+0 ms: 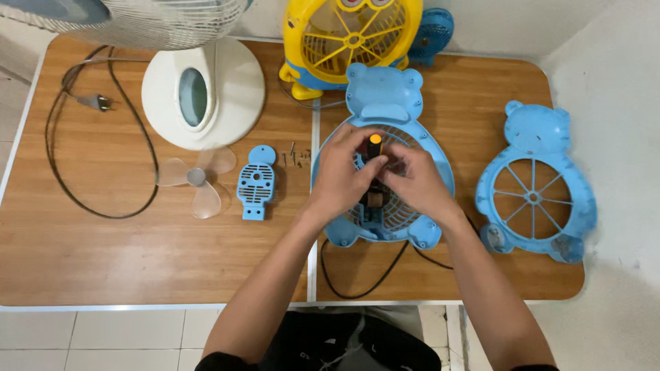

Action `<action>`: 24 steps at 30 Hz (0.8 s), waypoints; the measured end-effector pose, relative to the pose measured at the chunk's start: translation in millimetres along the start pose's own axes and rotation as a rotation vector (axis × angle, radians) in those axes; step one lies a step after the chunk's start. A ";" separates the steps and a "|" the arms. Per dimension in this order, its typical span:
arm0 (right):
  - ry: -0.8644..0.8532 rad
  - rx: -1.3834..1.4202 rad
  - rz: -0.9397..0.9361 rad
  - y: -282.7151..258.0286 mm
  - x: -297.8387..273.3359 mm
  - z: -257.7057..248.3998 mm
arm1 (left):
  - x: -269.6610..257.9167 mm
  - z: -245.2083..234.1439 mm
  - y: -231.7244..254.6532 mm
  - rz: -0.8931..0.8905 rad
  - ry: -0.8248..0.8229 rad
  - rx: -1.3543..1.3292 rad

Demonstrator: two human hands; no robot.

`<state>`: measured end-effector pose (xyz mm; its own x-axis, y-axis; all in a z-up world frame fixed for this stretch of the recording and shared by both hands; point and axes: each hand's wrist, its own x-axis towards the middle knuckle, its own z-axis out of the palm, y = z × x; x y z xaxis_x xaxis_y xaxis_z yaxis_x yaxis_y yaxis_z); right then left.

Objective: The person uses a screwdriver to remove and reinsert screws on the central hub of a blue bear-shaped fan. They repeatedly loosen and tighten the same screw while handling the fan's internal components on a wooden table.

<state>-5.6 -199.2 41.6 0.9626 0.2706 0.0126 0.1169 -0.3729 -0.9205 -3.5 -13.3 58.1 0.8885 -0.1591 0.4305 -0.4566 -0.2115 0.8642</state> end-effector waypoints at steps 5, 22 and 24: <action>0.072 -0.117 0.000 19.5 -23.0 -15.7 | -4.3 25.2 5.1 0.027 -0.125 0.029; 0.172 -0.203 0.023 56.4 -19.8 -15.6 | -8.3 52.4 -22.4 0.038 -0.198 0.047; 0.172 -0.218 0.004 55.6 -19.0 -15.8 | -7.7 52.7 -24.7 0.052 -0.195 0.044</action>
<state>-13.5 -239.1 -3.6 0.9884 0.1207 0.0925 0.1448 -0.5610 -0.8151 -1.5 -57.6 19.8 0.8400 -0.3535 0.4117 -0.5068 -0.2398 0.8281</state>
